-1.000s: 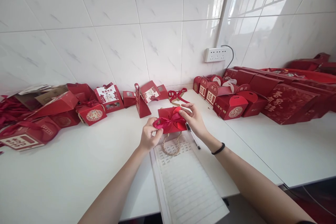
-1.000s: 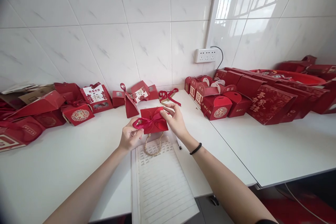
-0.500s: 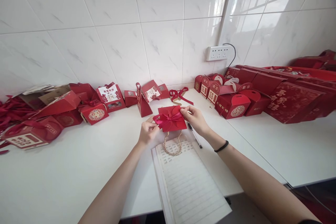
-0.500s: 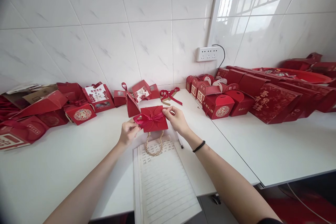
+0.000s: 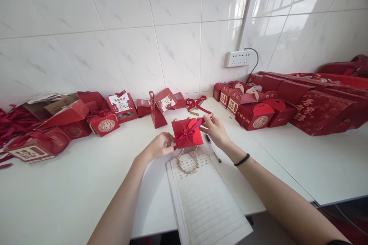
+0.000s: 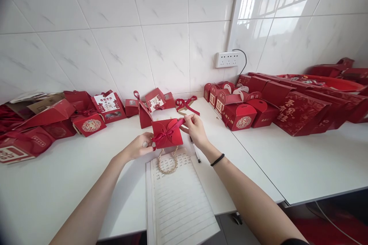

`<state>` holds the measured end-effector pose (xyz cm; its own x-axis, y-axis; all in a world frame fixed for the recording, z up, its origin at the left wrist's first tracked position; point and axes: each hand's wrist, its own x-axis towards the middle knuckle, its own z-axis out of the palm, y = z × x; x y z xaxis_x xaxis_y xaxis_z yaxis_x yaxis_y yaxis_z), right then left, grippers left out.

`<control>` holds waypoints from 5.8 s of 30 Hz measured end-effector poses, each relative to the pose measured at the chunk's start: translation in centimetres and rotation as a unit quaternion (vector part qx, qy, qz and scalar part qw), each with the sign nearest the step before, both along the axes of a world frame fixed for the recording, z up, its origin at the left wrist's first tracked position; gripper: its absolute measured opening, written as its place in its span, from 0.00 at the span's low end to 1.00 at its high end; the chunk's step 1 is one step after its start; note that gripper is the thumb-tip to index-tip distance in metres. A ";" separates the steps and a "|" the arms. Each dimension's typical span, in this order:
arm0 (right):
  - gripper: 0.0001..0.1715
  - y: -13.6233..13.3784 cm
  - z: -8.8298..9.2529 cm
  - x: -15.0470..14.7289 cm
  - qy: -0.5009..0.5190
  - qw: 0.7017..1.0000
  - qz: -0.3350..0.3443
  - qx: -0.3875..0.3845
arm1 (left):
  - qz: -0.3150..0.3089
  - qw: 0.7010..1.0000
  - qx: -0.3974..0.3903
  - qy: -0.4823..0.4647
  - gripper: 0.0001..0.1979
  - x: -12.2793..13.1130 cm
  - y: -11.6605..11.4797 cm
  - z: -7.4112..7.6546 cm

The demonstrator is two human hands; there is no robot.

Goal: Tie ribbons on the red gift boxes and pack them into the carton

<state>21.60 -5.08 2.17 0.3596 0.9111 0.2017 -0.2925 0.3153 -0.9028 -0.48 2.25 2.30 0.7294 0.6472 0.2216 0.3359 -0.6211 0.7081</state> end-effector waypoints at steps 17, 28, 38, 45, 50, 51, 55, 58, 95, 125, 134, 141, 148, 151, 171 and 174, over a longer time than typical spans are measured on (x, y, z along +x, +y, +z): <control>0.31 -0.6 0.6 -0.7 -0.070 0.997 0.025 -0.025 | 0.082 0.896 0.409 -0.153 0.03 3.0 -2.6 0.6; 0.28 -1.9 2.3 1.3 -0.368 0.926 0.051 -0.069 | 0.163 0.905 0.338 -0.200 0.04 2.7 -1.7 -0.1; 0.25 -2.3 2.4 0.6 -0.411 0.904 0.056 -0.108 | 0.125 0.891 0.382 -0.211 0.04 2.7 -1.4 -0.7; 0.23 -2.6 2.7 0.6 -0.411 0.898 0.123 -0.100 | 0.173 0.895 0.371 -0.179 0.06 2.8 -1.6 -0.7; 0.23 -2.6 2.7 0.7 -0.405 0.900 0.132 -0.089 | 0.179 0.904 0.340 -0.186 0.07 2.9 -1.7 -0.6; 0.22 -2.6 2.7 0.7 -0.403 0.901 0.137 -0.085 | 0.181 0.905 0.333 -0.192 0.06 3.0 -1.8 -0.7; 0.19 -3.1 2.9 0.6 -0.400 0.890 0.204 -0.080 | 0.207 0.903 0.319 -0.202 0.06 3.4 -2.1 -0.7; 0.17 -3.8 3.3 0.4 -0.421 0.847 0.305 -0.113 | 0.220 0.903 0.319 -0.185 0.06 3.6 -2.6 -0.6; 0.06 -3.3 1.3 -2.1 -0.500 0.864 -0.037 0.034 | 0.097 0.920 0.347 -0.155 0.02 4.0 -3.9 -0.5; 0.05 -3.2 0.6 -2.8 -0.621 0.744 -0.223 0.111 | 0.095 0.913 0.365 -0.159 0.01 3.9 -3.8 -0.5; 0.11 -2.7 0.0 -3.5 -0.665 0.650 -0.328 0.166 | 0.113 0.910 0.366 -0.158 0.02 4.1 -4.0 -0.5; 0.13 -3.0 0.0 -3.8 -0.637 0.699 -0.301 0.125 | 0.102 0.908 0.373 -0.164 0.02 4.1 -3.9 -0.4; 0.15 -3.1 0.4 -3.7 -0.568 0.803 -0.179 -0.016 | 0.103 0.905 0.376 -0.167 0.01 4.0 -3.7 -0.4; 0.16 -3.1 0.6 -3.5 -0.530 0.838 -0.127 -0.010 | 0.105 0.905 0.378 -0.167 0.01 3.9 -3.6 -0.5; 0.08 -3.1 0.3 -3.1 -0.595 0.767 -0.207 0.127 | 0.095 0.904 0.383 -0.163 0.01 3.8 -3.9 -0.3; 0.13 -3.2 0.3 -3.3 -0.601 0.762 -0.221 0.094 | 0.096 0.905 0.382 -0.159 0.01 3.9 -4.0 -0.3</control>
<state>18.34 -8.25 2.44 0.0747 0.6689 0.7396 0.8830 0.3002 -0.3607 3.38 -1.73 1.99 0.4410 0.3239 0.8370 0.3436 -0.9225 0.1760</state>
